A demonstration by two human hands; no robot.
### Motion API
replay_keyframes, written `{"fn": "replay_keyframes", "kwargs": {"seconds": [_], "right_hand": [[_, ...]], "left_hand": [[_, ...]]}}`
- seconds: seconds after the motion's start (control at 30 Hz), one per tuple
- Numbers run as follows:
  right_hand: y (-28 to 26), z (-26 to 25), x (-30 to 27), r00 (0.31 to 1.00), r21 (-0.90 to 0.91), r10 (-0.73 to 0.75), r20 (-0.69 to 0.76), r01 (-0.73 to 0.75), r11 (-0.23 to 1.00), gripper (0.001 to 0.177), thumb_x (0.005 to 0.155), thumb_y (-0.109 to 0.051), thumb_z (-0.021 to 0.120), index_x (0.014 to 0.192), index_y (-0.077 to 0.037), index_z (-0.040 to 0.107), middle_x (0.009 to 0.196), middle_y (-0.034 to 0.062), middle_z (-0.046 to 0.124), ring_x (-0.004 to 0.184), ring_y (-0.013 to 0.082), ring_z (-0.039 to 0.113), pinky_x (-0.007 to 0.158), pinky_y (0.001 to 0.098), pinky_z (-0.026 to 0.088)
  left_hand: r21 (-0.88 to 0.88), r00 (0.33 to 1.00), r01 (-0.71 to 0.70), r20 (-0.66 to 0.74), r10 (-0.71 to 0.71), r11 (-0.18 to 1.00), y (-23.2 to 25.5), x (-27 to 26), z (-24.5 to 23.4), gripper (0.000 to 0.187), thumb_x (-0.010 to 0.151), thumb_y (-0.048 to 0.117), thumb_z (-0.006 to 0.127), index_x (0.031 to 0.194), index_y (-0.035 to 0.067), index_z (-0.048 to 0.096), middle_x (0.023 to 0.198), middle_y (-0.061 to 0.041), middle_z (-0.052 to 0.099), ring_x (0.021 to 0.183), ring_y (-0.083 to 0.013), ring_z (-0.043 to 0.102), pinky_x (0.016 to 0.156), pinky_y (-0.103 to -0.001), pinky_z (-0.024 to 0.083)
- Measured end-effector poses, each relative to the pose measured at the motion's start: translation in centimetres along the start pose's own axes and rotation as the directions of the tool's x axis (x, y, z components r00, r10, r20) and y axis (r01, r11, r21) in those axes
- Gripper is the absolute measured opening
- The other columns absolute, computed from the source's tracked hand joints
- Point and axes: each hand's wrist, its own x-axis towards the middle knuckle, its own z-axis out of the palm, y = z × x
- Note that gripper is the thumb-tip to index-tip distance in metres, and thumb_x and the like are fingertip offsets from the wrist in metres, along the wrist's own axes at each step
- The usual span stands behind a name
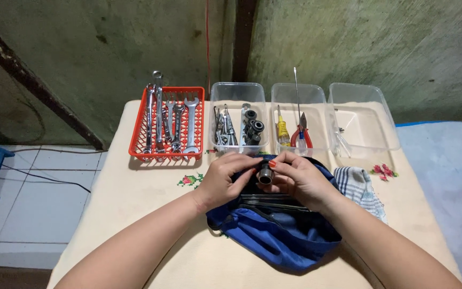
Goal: Organizing various hand tools from plastic bins into a blue zippered tool pouch.
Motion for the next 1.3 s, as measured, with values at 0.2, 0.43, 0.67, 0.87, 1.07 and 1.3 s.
{"fn": "replay_keyframes", "kwargs": {"seconds": [0.2,0.43,0.67,0.87,1.07,1.3], "right_hand": [[-1.0,0.1,-0.4,0.997,-0.025,-0.067,-0.031,0.066,0.998,0.044,0.088,-0.011,0.075,0.127,-0.001,0.059,0.09,0.0158,0.069,0.079,0.0283,0.075,0.075,0.0481,0.067],[-4.2,2.6,-0.5,0.991,-0.092,-0.128,-0.049,0.123,0.988,0.043,0.084,-0.001,0.074,0.125,0.008,0.066,0.101,0.0198,0.07,0.083,0.0309,0.074,0.079,0.0461,0.065],[-6.9,2.0,3.9,0.946,-0.373,-0.319,0.052,0.315,0.873,0.044,0.08,0.005,0.078,0.122,0.003,0.066,0.103,0.0132,0.073,0.089,0.0239,0.075,0.084,0.0396,0.065],[-7.4,1.5,9.9,0.872,-0.653,-0.475,0.119,0.429,0.624,0.05,0.072,0.004,0.087,0.117,-0.004,0.069,0.103,0.0109,0.074,0.092,0.0179,0.073,0.082,0.0315,0.063],[-7.5,0.1,15.6,0.821,-0.938,-0.523,0.229,0.329,0.106,0.043,0.077,-0.012,0.085,0.117,-0.025,0.075,0.104,0.0027,0.077,0.104,0.0236,0.073,0.092,0.0373,0.058],[-7.7,-0.8,19.9,0.829,-0.95,-0.465,0.312,0.283,-0.132,0.035,0.08,-0.006,0.081,0.112,-0.018,0.075,0.101,0.0082,0.076,0.102,0.0315,0.074,0.09,0.0411,0.059]], "left_hand": [[0.057,0.994,-0.082,0.079,0.078,0.995,0.5,0.5,-1.1,0.04,0.091,0.001,0.065,0.13,0.006,0.069,0.115,-0.015,0.075,0.104,-0.037,0.071,0.091,-0.046,0.057],[0.121,0.991,-0.128,0.055,0.122,0.984,0.6,0.9,-1.9,0.047,0.09,0.004,0.064,0.137,0.009,0.065,0.127,-0.011,0.072,0.113,-0.0325,0.068,0.098,-0.043,0.055],[0.257,0.984,-0.169,0.089,0.151,0.951,-0.2,2.1,-3.5,0.06,0.09,0.01,0.062,0.149,0.011,0.053,0.142,-0.012,0.064,0.126,-0.0346,0.062,0.104,-0.048,0.049],[0.474,0.993,-0.086,0.113,0.036,0.876,-2.6,2.3,-4.2,0.058,0.095,0.025,0.055,0.152,0.016,0.051,0.151,-0.005,0.059,0.142,-0.0315,0.048,0.112,-0.053,0.03],[0.614,0.995,-0.073,0.097,0.016,0.786,-6.1,1.3,-3.4,0.047,0.104,0.037,0.047,0.147,0.017,0.056,0.144,-0.005,0.064,0.14,-0.0275,0.05,0.114,-0.058,0.021],[0.669,0.994,-0.098,0.104,0.038,0.737,-6.3,1.1,-3.0,0.044,0.105,0.039,0.046,0.141,0.017,0.06,0.14,-0.004,0.066,0.14,-0.0256,0.05,0.114,-0.057,0.023]]}}
